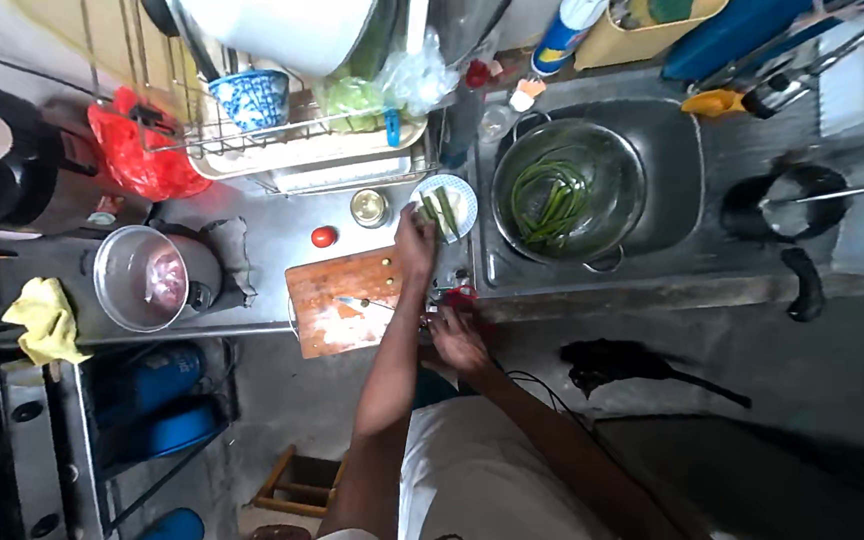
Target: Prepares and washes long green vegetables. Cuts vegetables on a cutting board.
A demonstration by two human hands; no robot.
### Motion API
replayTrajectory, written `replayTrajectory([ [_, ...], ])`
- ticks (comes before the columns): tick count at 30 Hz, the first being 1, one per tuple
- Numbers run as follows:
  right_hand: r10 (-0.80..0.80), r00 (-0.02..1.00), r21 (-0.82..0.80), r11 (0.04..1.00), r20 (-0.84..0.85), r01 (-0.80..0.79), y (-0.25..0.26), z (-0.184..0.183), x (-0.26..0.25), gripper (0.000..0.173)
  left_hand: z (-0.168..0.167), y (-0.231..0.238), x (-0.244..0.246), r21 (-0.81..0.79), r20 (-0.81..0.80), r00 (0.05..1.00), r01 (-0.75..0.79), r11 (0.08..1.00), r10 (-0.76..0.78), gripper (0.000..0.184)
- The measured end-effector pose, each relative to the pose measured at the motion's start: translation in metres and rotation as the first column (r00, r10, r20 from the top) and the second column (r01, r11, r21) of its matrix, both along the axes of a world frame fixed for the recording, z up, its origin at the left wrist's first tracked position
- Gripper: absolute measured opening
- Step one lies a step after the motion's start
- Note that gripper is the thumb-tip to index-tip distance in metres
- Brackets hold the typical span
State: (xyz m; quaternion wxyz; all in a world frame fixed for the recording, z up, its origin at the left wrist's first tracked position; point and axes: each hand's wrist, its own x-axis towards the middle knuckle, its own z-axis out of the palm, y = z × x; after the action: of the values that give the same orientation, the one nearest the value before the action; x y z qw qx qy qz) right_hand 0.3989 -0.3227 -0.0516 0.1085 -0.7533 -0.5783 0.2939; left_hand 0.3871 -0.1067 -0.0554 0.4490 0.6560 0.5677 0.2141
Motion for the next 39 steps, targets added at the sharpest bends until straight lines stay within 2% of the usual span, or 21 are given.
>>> replayTrajectory([
  [4, -0.104, 0.994, -0.011, 0.995, 0.02, 0.104, -0.015, -0.007, 0.05, 0.036, -0.009, -0.005, 0.003, 0.09, -0.034, 0.999, -0.012, 0.996, 0.015, 0.045],
  [7, -0.167, 0.985, -0.01, 0.986, 0.035, 0.167, -0.026, -0.016, 0.08, 0.033, -0.004, -0.037, -0.008, 0.195, -0.063, 0.998, 0.038, 0.98, -0.027, 0.04],
  [10, -0.23, 0.973, 0.075, 0.971, 0.027, 0.228, -0.037, -0.024, 0.102, 0.026, -0.004, -0.057, 0.014, 0.375, -0.173, 0.978, 0.175, 0.91, -0.117, 0.031],
  [12, -0.255, 0.966, 0.116, 0.959, -0.03, 0.257, -0.044, -0.03, 0.113, 0.033, -0.001, -0.065, 0.048, 0.384, -0.202, 0.941, 0.331, 0.862, -0.271, 0.029],
  [15, -0.259, 0.965, 0.147, 0.953, -0.047, 0.264, -0.05, -0.031, 0.123, 0.044, -0.005, -0.072, 0.114, 0.31, -0.258, 0.831, 0.554, 0.773, -0.492, 0.029],
  [18, -0.231, 0.965, -0.101, 0.97, -0.122, 0.22, -0.048, -0.012, 0.137, 0.039, -0.032, -0.063, 0.191, 0.11, -0.378, 0.663, 0.725, 0.68, -0.646, 0.032],
  [20, -0.237, 0.96, -0.139, 0.966, -0.148, 0.217, -0.052, -0.011, 0.144, 0.035, -0.054, -0.061, 0.233, -0.049, -0.46, 0.544, 0.774, 0.631, -0.702, 0.032],
  [22, -0.249, 0.953, -0.135, 0.964, -0.172, 0.228, -0.061, -0.017, 0.15, 0.035, -0.071, -0.059, 0.268, -0.236, -0.481, 0.489, 0.727, 0.645, -0.728, 0.032],
  [24, -0.269, 0.938, -0.18, 0.956, -0.218, 0.232, -0.067, -0.016, 0.159, 0.035, -0.081, -0.06, 0.287, -0.326, -0.495, 0.521, 0.631, 0.704, -0.695, 0.035],
  [31, -0.32, 0.928, -0.096, 0.947, -0.193, 0.306, -0.095, -0.029, 0.176, 0.033, -0.076, -0.075, 0.319, -0.401, -0.661, 0.445, 0.471, 0.786, -0.604, 0.047],
  [34, -0.31, 0.924, -0.127, 0.949, -0.223, 0.288, -0.099, -0.034, 0.184, 0.034, -0.081, -0.077, 0.324, -0.386, -0.664, 0.523, 0.372, 0.844, -0.534, 0.062],
  [37, -0.292, 0.929, -0.094, 0.956, -0.229, 0.277, -0.1, -0.038, 0.187, 0.032, -0.099, -0.075, 0.323, -0.368, -0.494, 0.754, 0.271, 0.89, -0.434, 0.067],
  [39, -0.279, 0.93, -0.113, 0.959, -0.24, 0.259, -0.097, -0.034, 0.193, 0.032, -0.112, -0.074, 0.323, -0.33, -0.369, 0.86, 0.233, 0.915, -0.352, 0.072],
])
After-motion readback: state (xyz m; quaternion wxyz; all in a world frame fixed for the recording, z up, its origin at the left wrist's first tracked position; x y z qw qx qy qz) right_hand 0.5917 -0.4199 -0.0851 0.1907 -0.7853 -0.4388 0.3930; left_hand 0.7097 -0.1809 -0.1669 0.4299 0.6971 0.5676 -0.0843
